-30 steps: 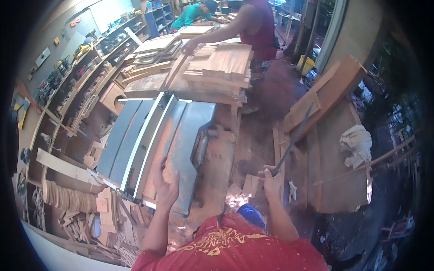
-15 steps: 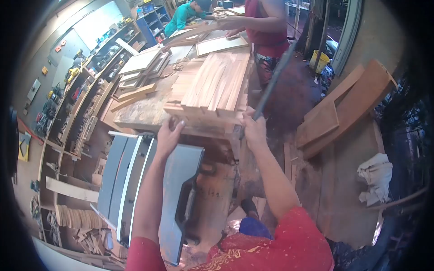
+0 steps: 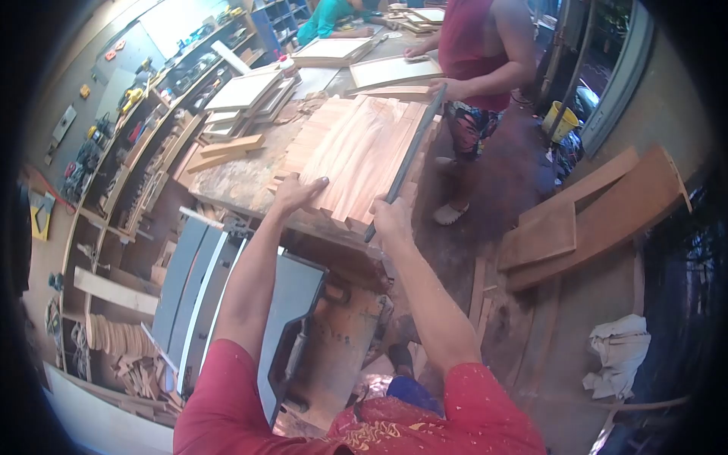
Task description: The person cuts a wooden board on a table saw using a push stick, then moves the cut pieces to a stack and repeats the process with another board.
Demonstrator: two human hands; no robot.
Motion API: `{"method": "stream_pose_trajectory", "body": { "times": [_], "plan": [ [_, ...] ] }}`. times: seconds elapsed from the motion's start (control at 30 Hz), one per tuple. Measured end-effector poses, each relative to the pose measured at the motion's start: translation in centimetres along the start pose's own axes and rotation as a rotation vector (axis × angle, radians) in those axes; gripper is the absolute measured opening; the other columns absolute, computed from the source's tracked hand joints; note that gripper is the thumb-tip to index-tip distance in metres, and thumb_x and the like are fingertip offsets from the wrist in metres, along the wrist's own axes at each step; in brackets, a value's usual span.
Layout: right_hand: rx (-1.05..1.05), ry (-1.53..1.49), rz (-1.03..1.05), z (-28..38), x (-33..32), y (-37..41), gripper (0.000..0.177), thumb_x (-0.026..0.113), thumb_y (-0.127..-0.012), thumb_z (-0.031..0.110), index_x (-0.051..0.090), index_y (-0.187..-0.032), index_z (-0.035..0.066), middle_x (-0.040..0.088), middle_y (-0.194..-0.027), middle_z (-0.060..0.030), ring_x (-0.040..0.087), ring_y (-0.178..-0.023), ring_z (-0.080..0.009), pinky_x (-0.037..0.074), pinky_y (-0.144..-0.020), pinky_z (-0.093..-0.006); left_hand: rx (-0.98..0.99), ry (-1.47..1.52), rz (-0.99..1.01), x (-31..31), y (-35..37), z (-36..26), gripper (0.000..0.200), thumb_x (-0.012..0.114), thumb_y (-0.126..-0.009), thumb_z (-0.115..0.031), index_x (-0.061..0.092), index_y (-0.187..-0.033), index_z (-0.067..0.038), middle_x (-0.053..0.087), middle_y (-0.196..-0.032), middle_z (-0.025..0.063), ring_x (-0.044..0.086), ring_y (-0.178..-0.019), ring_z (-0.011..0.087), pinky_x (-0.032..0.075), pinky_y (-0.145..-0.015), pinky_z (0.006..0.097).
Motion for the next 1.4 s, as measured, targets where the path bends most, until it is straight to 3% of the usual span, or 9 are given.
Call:
{"method": "stream_pose_trajectory", "body": {
  "times": [0.13, 0.43, 0.57, 0.63, 0.8, 0.9, 1.1, 1.2, 1.4],
  "plan": [
    [-0.003, -0.043, 0.02, -0.9, 1.2, 5.4, 0.016, 0.062, -0.081, 0.01, 0.066, -0.093, -0.001, 0.065, -0.086, -0.0103, 0.063, -0.081, -0.0206, 0.05, -0.07, -0.0349, -0.013, 0.091, 0.067, -3.1, 5.7, 1.6, 0.091, 0.078, -0.069, -0.065, 0.064, -0.128, 0.003, 0.073, -0.116, 0.0227, 0.07, -0.108, 0.0348, 0.052, -0.097, 0.0397],
    [0.039, -0.123, 0.17, -5.4, 4.4, 16.3, 0.025, 0.061, -0.08, 0.001, 0.06, -0.105, 0.001, 0.056, -0.1, -0.005, 0.054, -0.091, -0.0148, 0.046, -0.081, -0.0286, -0.153, 0.024, 0.029, -7.8, 17.4, 7.4, 0.087, 0.078, -0.073, -0.063, 0.064, -0.124, 0.007, 0.072, -0.111, 0.0239, 0.07, -0.105, 0.0321, 0.053, -0.094, 0.0381],
    [-0.045, 0.12, 0.182, -6.0, 5.3, 21.9, 0.023, 0.061, -0.08, 0.0, 0.059, -0.103, 0.002, 0.058, -0.095, -0.0053, 0.056, -0.086, -0.0152, 0.048, -0.079, -0.0299, -0.183, 0.092, -0.042, -9.0, 22.1, 10.5, 0.075, 0.081, -0.071, -0.057, 0.07, -0.113, 0.004, 0.074, -0.103, 0.0213, 0.073, -0.095, 0.0311, 0.055, -0.086, 0.0388],
    [-0.205, 0.247, 0.17, -7.7, 5.8, 24.4, 0.02, 0.06, -0.08, 0.0, 0.058, -0.1, 0.002, 0.059, -0.092, -0.0089, 0.06, -0.08, -0.0185, 0.051, -0.075, -0.0328, -0.202, 0.177, -0.037, -10.1, 25.4, 11.5, 0.074, 0.081, -0.072, -0.057, 0.07, -0.113, 0.005, 0.074, -0.103, 0.0217, 0.073, -0.093, 0.0311, 0.055, -0.085, 0.0381],
    [-0.212, 0.306, 0.25, -11.9, 6.2, 34.0, 0.02, 0.061, -0.08, 0.004, 0.056, -0.099, 0.001, 0.054, -0.106, -0.0181, 0.056, -0.101, -0.0335, 0.045, -0.092, -0.0428, -0.275, -0.009, 0.002, -9.7, 35.3, 19.3, 0.069, 0.08, -0.082, -0.043, 0.062, -0.121, 0.011, 0.073, -0.104, 0.0229, 0.074, -0.09, 0.031, 0.057, -0.081, 0.0388],
    [-0.156, 0.477, 0.317, -17.7, 6.5, 39.5, 0.021, 0.062, -0.079, 0.009, 0.056, -0.098, 0.0, 0.051, -0.12, -0.0238, 0.052, -0.112, -0.0422, 0.041, -0.1, -0.0484, -0.182, -0.294, -0.076, -10.0, 43.2, 22.6, 0.073, 0.072, -0.082, -0.06, 0.064, -0.104, 0.01, 0.068, -0.102, 0.0291, 0.065, -0.1, 0.0429, 0.05, -0.089, 0.0504],
    [-0.422, 0.467, 0.245, -16.7, 6.9, 42.8, 0.019, 0.06, -0.079, 0.008, 0.059, -0.095, -0.001, 0.052, -0.125, -0.0249, 0.054, -0.109, -0.0408, 0.045, -0.096, -0.0443, -0.212, -0.264, -0.013, -10.3, 50.1, 24.9, 0.072, 0.066, -0.089, -0.059, 0.061, -0.105, 0.011, 0.064, -0.107, 0.0329, 0.062, -0.102, 0.0447, 0.048, -0.091, 0.0506],
    [-0.053, 0.324, 0.286, -15.4, 6.5, 42.1, 0.021, 0.06, -0.08, 0.009, 0.058, -0.098, -0.002, 0.059, -0.115, -0.0213, 0.06, -0.097, -0.0338, 0.048, -0.088, -0.0415, -0.223, -0.165, -0.033, -9.9, 50.7, 26.3, 0.073, 0.066, -0.089, -0.06, 0.06, -0.106, 0.012, 0.063, -0.108, 0.0335, 0.062, -0.104, 0.0453, 0.048, -0.092, 0.0518],
    [-0.002, 0.243, 0.321, -12.8, 7.6, 41.9, 0.022, 0.061, -0.081, 0.01, 0.058, -0.099, -0.003, 0.062, -0.097, -0.0153, 0.064, -0.085, -0.0284, 0.051, -0.081, -0.0403, -0.261, -0.171, -0.021, -11.2, 48.4, 26.4, 0.081, 0.068, -0.086, -0.062, 0.057, -0.117, 0.013, 0.061, -0.116, 0.0344, 0.061, -0.111, 0.0473, 0.048, -0.097, 0.051]
  ]
}}
Point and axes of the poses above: each hand's wrist, its own y-axis away from the middle knuckle, its own x-axis out of the palm, z = x × y, the point moved 1 cm from there along -y, towards the middle knuckle
